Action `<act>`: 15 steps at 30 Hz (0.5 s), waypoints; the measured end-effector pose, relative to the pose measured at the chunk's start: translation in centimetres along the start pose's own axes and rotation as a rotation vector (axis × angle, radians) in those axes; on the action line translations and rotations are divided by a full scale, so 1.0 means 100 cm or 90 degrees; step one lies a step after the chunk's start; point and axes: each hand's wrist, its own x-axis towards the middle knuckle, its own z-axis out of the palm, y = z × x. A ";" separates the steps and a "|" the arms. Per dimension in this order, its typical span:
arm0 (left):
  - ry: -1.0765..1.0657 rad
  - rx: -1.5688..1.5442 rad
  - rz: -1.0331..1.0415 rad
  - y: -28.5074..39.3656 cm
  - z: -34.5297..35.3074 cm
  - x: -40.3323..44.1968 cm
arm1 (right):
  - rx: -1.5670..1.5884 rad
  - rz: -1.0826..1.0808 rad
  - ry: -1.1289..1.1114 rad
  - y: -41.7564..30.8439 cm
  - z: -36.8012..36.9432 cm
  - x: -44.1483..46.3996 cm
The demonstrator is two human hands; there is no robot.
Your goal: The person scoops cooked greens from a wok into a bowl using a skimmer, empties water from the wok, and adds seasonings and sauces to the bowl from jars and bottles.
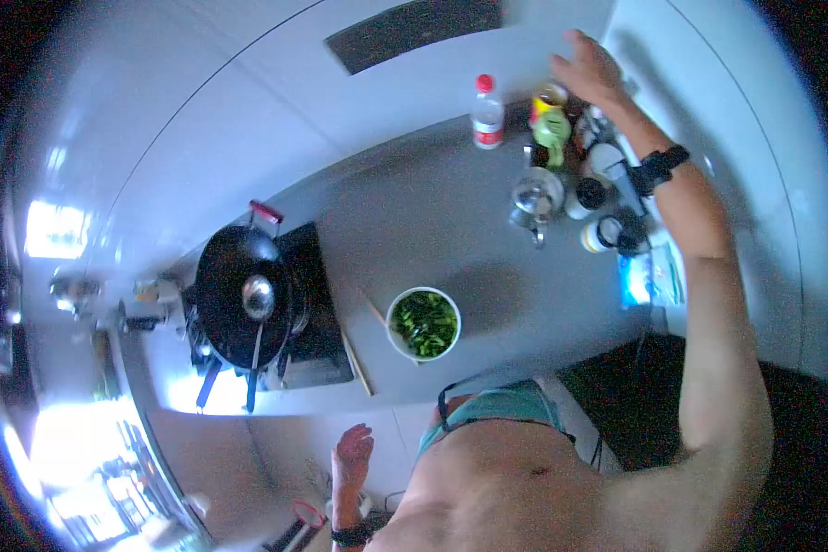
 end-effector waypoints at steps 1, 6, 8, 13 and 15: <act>0.002 -0.015 0.011 0.002 0.000 0.005 | 0.045 0.012 0.094 -0.026 -0.009 -0.010; -0.124 0.041 0.200 0.031 0.004 0.052 | 0.435 0.141 0.072 -0.119 -0.060 -0.104; -0.175 0.016 0.204 0.041 0.002 0.070 | 0.505 0.101 0.057 -0.156 -0.082 -0.158; -0.340 -0.029 0.258 0.087 0.017 0.089 | 0.592 0.065 -0.038 -0.202 -0.123 -0.309; -0.428 0.060 0.334 0.095 0.028 0.093 | 0.519 0.108 -0.030 -0.210 -0.149 -0.381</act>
